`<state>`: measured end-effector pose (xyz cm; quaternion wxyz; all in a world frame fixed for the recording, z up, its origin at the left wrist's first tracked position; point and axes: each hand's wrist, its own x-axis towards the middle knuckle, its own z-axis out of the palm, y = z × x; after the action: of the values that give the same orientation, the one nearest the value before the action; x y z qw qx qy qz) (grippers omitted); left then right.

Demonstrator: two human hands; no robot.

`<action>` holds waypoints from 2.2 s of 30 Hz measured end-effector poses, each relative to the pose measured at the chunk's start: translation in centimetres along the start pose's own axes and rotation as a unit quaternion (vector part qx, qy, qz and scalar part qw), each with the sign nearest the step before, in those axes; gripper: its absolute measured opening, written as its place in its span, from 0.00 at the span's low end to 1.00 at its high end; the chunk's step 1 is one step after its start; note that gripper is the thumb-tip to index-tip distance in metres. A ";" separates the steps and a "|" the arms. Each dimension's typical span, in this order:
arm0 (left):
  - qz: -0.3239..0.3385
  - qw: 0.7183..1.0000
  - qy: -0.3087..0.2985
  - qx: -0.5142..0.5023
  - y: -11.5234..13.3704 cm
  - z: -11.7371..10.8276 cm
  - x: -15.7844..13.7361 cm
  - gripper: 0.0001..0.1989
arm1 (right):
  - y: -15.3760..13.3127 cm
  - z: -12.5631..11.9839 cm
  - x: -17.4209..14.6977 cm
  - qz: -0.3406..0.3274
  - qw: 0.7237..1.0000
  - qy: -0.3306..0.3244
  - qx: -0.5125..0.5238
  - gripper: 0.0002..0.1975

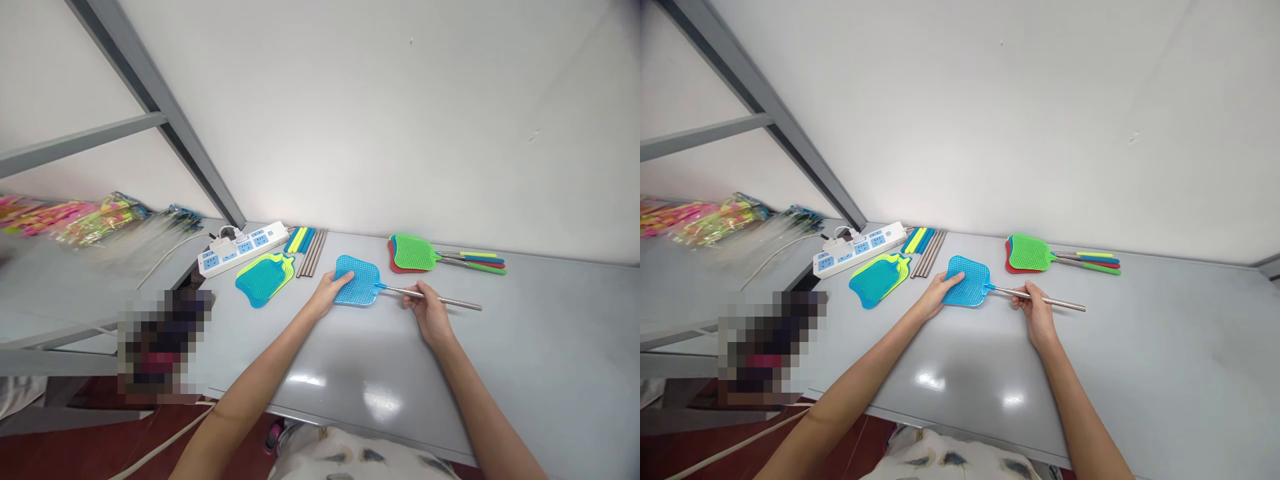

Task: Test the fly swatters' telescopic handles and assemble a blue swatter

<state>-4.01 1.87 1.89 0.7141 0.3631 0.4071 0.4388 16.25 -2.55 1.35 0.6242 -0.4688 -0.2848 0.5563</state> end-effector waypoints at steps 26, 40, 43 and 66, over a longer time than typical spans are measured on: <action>0.000 1.000 -0.007 -0.002 -0.2 -0.2 0.0 0.17 | -0.1 0.0 -0.1 0.010 1.000 -0.007 -0.013 0.13; 0.001 1.000 -0.007 0.005 -0.1 -0.1 -0.1 0.17 | -0.1 -0.2 0.0 0.017 1.000 -0.015 -0.018 0.13; -0.001 1.000 -0.008 0.002 -0.1 -0.1 -0.1 0.17 | 0.0 -0.1 0.0 0.016 1.000 -0.015 -0.017 0.13; -0.009 1.000 0.012 0.003 0.0 0.0 -0.1 0.17 | 0.0 -0.1 0.1 0.008 1.000 -0.020 -0.016 0.13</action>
<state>-4.03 1.80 1.96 0.7121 0.3560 0.4201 0.4355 16.38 -2.48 1.26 0.6064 -0.4695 -0.3022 0.5662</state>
